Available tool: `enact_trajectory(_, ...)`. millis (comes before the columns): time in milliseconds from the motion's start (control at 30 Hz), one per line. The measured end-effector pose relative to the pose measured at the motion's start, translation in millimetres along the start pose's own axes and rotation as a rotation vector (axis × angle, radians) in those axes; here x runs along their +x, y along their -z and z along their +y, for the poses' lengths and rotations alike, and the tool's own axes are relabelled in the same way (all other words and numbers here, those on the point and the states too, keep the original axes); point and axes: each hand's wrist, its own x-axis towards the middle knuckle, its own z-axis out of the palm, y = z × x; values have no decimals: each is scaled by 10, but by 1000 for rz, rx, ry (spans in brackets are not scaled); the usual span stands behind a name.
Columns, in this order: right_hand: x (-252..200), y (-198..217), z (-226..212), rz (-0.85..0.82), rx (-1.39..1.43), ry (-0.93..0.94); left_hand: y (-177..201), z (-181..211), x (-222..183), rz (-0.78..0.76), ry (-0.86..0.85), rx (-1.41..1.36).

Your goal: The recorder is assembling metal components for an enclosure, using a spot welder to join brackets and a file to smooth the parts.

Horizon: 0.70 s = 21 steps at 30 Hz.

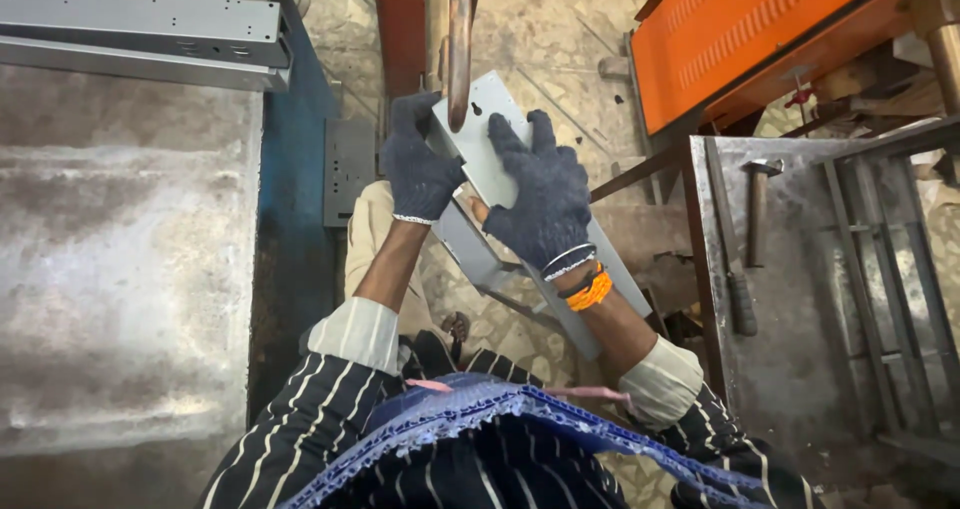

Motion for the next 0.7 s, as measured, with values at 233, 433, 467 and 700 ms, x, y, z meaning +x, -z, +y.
enact_trajectory(233,-29,3,-23,-1,7,-24,-8,-107,-55,-33,36,18)
enact_trajectory(433,-16,19,4,8,5,-22,-8,5,-20,-32,68,-41)
enact_trajectory(467,6,15,20,-2,-2,-24,-24,-34,-5,-33,62,-45)
enact_trajectory(700,-49,-47,5,-10,-5,-53,-29,-283,-109,-42,73,48)
